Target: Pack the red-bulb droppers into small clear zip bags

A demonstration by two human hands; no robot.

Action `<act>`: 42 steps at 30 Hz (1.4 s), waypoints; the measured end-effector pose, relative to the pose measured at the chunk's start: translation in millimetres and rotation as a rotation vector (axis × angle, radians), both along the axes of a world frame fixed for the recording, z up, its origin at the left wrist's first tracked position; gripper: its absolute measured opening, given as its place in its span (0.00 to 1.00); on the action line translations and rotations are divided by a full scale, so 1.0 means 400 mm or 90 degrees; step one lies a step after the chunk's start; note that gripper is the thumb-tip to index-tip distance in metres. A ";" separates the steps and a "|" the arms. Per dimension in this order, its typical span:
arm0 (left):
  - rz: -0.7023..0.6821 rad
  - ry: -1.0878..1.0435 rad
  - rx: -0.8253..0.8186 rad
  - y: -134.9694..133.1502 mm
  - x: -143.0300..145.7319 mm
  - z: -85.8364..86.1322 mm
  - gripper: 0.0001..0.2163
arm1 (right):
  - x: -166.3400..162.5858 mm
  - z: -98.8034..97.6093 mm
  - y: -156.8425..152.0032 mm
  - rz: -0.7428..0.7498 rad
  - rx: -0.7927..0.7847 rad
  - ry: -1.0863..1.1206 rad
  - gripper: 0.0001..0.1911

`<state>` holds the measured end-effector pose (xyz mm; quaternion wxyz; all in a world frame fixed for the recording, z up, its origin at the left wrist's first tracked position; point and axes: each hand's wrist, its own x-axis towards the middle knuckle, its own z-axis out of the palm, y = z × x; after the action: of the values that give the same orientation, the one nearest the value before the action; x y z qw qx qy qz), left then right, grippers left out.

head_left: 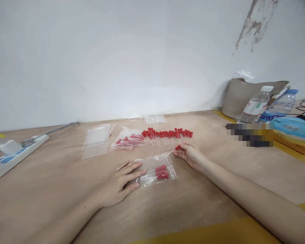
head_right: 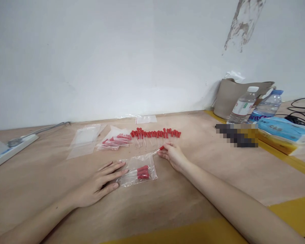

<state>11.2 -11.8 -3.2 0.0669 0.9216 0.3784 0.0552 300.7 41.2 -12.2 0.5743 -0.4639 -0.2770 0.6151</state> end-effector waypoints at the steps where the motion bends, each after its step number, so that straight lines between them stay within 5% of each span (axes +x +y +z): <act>1: 0.002 -0.002 -0.001 0.000 0.001 0.001 0.20 | -0.006 -0.005 -0.005 0.031 -0.007 -0.008 0.06; 9: -0.002 -0.031 0.001 -0.004 0.003 0.004 0.24 | 0.003 -0.030 -0.025 0.281 0.147 -0.290 0.16; 21: -0.002 -0.026 -0.003 0.000 0.003 0.002 0.23 | -0.050 0.000 -0.035 0.360 0.259 -0.406 0.07; 25: -0.009 -0.014 -0.009 0.000 0.001 0.002 0.20 | -0.028 -0.014 -0.014 0.248 0.194 -0.445 0.07; 28: -0.006 -0.009 -0.013 -0.002 0.001 0.004 0.19 | -0.011 -0.003 0.015 0.112 0.294 -0.617 0.05; 32: -0.002 -0.009 -0.013 -0.002 0.000 0.004 0.19 | -0.016 0.035 0.072 0.053 0.393 -0.865 0.05; 42: -0.010 -0.028 0.007 0.000 -0.006 -0.004 0.19 | -0.144 0.029 0.172 0.061 0.173 -1.032 0.12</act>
<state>9.0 -11.7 -4.9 0.0704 0.9234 0.3696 0.0768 243.1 110.2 -0.6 0.2202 -0.6784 -0.6970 0.0742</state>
